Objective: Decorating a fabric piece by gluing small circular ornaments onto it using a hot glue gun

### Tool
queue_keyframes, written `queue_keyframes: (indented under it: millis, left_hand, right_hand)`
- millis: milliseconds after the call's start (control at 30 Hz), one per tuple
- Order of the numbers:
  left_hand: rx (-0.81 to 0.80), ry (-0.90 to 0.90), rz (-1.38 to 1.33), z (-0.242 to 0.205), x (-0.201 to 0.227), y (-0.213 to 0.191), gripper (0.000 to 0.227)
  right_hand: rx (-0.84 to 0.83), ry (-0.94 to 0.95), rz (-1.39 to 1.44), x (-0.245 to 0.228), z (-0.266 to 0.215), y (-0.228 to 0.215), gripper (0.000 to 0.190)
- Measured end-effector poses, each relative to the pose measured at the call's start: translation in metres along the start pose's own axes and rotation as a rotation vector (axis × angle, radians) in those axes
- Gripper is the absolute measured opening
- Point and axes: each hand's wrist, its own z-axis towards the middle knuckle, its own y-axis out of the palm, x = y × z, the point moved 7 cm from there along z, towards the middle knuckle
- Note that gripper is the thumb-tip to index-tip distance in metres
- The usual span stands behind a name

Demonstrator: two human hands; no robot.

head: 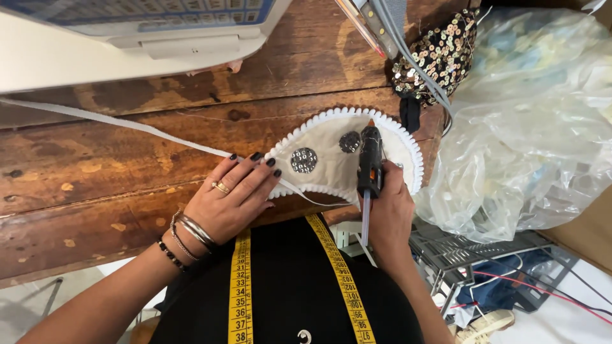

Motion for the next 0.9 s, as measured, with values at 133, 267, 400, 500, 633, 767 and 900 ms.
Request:
queue_keyframes:
  millis: [133,267,400,500,633,767,900]
  left_hand:
    - [0.007,0.006,0.011,0.003,0.001,-0.003,0.033]
    - [0.021,0.007,0.005,0.004,0.000,-0.004,0.032]
    - [0.022,0.005,0.008,0.005,0.000,-0.005,0.032]
    - [0.020,0.007,0.012,0.005,-0.001,-0.004,0.032]
    - [0.029,0.011,0.011,0.005,-0.001,-0.004,0.032]
    - [0.022,0.016,0.025,0.006,-0.001,-0.005,0.033]
    - [0.017,0.011,0.023,0.005,0.000,-0.005,0.033]
  right_hand:
    - [0.027,-0.013,-0.052,0.002,0.001,0.001,0.044]
    - [0.024,-0.025,-0.034,-0.004,0.005,-0.001,0.042]
    - [0.026,-0.034,-0.055,-0.010,0.006,-0.003,0.041]
    - [0.024,-0.039,-0.060,-0.010,0.006,-0.001,0.042]
    - [-0.076,0.067,-0.006,-0.013,0.010,-0.001,0.043]
    - [-0.064,0.062,-0.048,-0.013,0.008,-0.001,0.044]
    - [0.000,0.032,-0.121,0.001,0.005,0.007,0.045]
